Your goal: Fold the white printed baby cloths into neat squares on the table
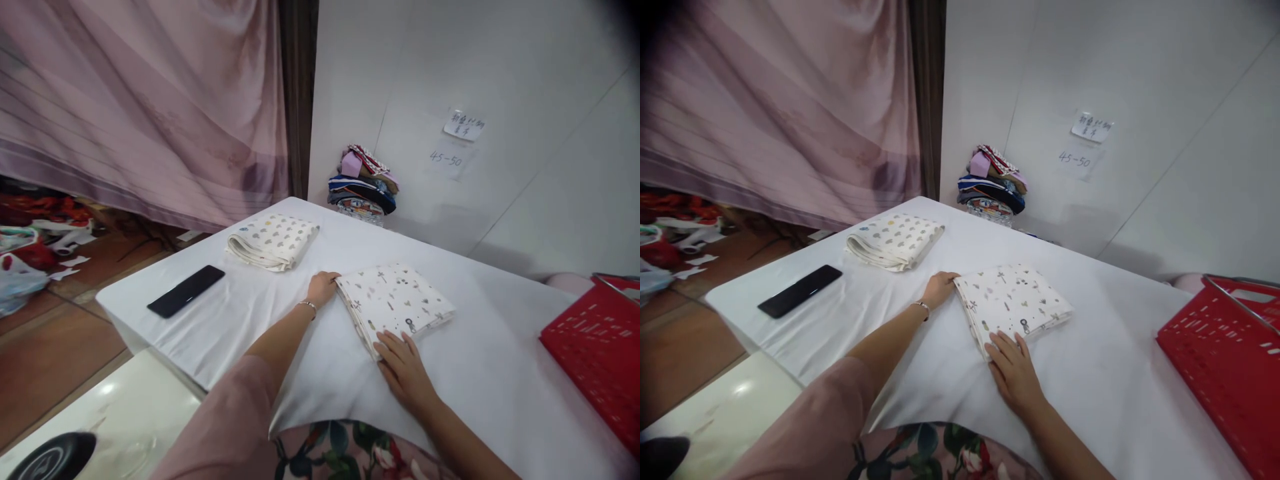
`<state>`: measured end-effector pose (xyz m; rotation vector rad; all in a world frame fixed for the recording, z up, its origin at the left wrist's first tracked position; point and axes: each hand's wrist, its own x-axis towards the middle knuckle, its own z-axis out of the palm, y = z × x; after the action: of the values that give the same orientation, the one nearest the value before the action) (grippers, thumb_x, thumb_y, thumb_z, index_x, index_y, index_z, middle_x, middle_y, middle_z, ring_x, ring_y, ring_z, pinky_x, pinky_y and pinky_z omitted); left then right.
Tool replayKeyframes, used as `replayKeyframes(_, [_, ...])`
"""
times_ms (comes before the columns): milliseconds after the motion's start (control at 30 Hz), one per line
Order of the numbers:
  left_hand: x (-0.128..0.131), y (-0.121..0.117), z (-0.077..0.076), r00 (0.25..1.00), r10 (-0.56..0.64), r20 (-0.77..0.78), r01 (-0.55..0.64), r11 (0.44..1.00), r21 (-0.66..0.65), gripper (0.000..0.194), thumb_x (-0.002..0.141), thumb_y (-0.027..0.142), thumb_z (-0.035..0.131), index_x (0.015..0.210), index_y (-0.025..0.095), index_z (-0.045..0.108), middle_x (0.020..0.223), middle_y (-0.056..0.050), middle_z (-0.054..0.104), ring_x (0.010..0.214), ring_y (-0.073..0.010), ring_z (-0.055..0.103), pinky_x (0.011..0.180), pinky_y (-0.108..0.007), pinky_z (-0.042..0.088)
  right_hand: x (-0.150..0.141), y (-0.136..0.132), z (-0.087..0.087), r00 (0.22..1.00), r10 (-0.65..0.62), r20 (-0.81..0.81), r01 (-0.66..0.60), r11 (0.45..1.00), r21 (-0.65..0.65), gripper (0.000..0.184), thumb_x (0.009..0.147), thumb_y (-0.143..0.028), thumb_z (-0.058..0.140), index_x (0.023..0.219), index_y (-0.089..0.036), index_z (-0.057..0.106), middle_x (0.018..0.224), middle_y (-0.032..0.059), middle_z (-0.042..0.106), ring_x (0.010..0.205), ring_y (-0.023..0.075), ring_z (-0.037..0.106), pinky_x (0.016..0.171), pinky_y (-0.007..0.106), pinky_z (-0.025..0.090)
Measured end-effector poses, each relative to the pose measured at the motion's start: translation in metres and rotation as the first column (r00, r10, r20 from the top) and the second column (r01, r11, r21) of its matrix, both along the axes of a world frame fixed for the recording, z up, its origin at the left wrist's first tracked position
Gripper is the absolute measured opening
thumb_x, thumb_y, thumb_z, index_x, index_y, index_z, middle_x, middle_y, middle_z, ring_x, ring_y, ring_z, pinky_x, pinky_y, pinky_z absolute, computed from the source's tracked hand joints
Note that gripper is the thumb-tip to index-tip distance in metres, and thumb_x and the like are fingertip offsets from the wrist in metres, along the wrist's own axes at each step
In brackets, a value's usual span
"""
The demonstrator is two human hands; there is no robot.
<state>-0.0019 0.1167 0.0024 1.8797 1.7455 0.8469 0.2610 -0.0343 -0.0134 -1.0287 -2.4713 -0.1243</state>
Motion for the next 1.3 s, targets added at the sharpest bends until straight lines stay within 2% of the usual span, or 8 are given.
replayKeyframes(167, [-0.003, 0.000, -0.003, 1.000, -0.015, 0.022, 0.015, 1.000, -0.015, 0.033, 0.079, 0.017, 0.046, 0.102, 0.025, 0.069, 0.099, -0.001, 0.069, 0.094, -0.0171, 0.060, 0.088, -0.027, 0.043, 0.000, 0.000, 0.002, 1.000, -0.011, -0.001, 0.011, 1.000, -0.003, 0.036, 0.087, -0.018, 0.045, 0.123, -0.023, 0.051, 0.129, 0.0090, 0.054, 0.124, 0.0242, 0.043, 0.105, 0.051, 0.027])
replayKeyframes(300, [-0.013, 0.001, 0.001, 0.981, -0.151, 0.121, 0.161, 0.983, -0.083, 0.033, 0.078, 0.022, 0.051, 0.108, 0.027, 0.066, 0.102, 0.004, 0.069, 0.094, -0.0148, 0.062, 0.087, -0.023, 0.045, 0.000, 0.000, 0.000, 1.000, -0.005, 0.011, 0.005, 1.000, 0.015, 0.037, 0.087, -0.017, 0.046, 0.123, -0.021, 0.051, 0.129, 0.0093, 0.053, 0.124, 0.0235, 0.043, 0.105, 0.050, 0.027])
replayKeyframes(400, [-0.021, 0.002, 0.007, 0.951, -0.212, 0.227, 0.251, 0.954, -0.162, 0.038, 0.078, 0.023, 0.050, 0.115, 0.023, 0.062, 0.113, 0.002, 0.066, 0.102, -0.0165, 0.060, 0.093, -0.025, 0.044, 0.000, 0.001, 0.000, 1.000, -0.008, 0.011, 0.007, 0.999, 0.031, 0.037, 0.087, -0.016, 0.046, 0.123, -0.020, 0.051, 0.129, 0.0094, 0.053, 0.124, 0.0233, 0.043, 0.105, 0.049, 0.027])
replayKeyframes(467, [-0.023, 0.001, 0.012, 0.945, -0.231, 0.229, 0.274, 0.945, -0.177, 0.040, 0.080, 0.023, 0.048, 0.118, 0.022, 0.060, 0.118, 0.000, 0.063, 0.107, -0.0172, 0.058, 0.096, -0.027, 0.042, 0.000, 0.000, 0.000, 1.000, -0.010, 0.010, 0.010, 0.999, 0.037, 0.036, 0.087, -0.016, 0.045, 0.122, -0.021, 0.052, 0.129, 0.0092, 0.054, 0.124, 0.0231, 0.043, 0.105, 0.049, 0.027])
replayKeyframes(600, [-0.022, 0.001, 0.017, 0.962, -0.236, 0.137, 0.256, 0.954, -0.157, 0.040, 0.082, 0.021, 0.045, 0.119, 0.023, 0.060, 0.124, 0.000, 0.059, 0.113, -0.0178, 0.054, 0.101, -0.029, 0.038, -0.001, 0.000, 0.000, 1.000, -0.014, 0.021, 0.013, 0.999, 0.039, 0.036, 0.087, -0.016, 0.045, 0.121, -0.021, 0.052, 0.129, 0.0095, 0.054, 0.124, 0.0232, 0.043, 0.105, 0.049, 0.028])
replayKeyframes(767, [-0.022, 0.003, 0.016, 0.960, -0.266, 0.084, 0.275, 0.953, -0.126, 0.039, 0.084, 0.022, 0.043, 0.118, 0.024, 0.061, 0.124, 0.001, 0.059, 0.116, -0.0177, 0.053, 0.102, -0.028, 0.037, 0.000, 0.000, -0.001, 0.999, -0.019, 0.036, 0.018, 0.999, 0.044, 0.036, 0.087, -0.017, 0.045, 0.122, -0.020, 0.051, 0.129, 0.0099, 0.054, 0.125, 0.0231, 0.042, 0.105, 0.050, 0.027])
replayKeyframes(1300, [-0.024, 0.007, 0.016, 0.961, -0.248, 0.124, 0.267, 0.949, -0.168, 0.035, 0.083, 0.025, 0.045, 0.111, 0.024, 0.066, 0.118, 0.001, 0.063, 0.111, -0.0181, 0.056, 0.099, -0.026, 0.039, -0.001, 0.000, 0.000, 0.999, -0.020, 0.029, 0.018, 0.999, 0.040, 0.037, 0.086, -0.015, 0.045, 0.122, -0.020, 0.051, 0.129, 0.0098, 0.054, 0.125, 0.0231, 0.043, 0.105, 0.050, 0.028])
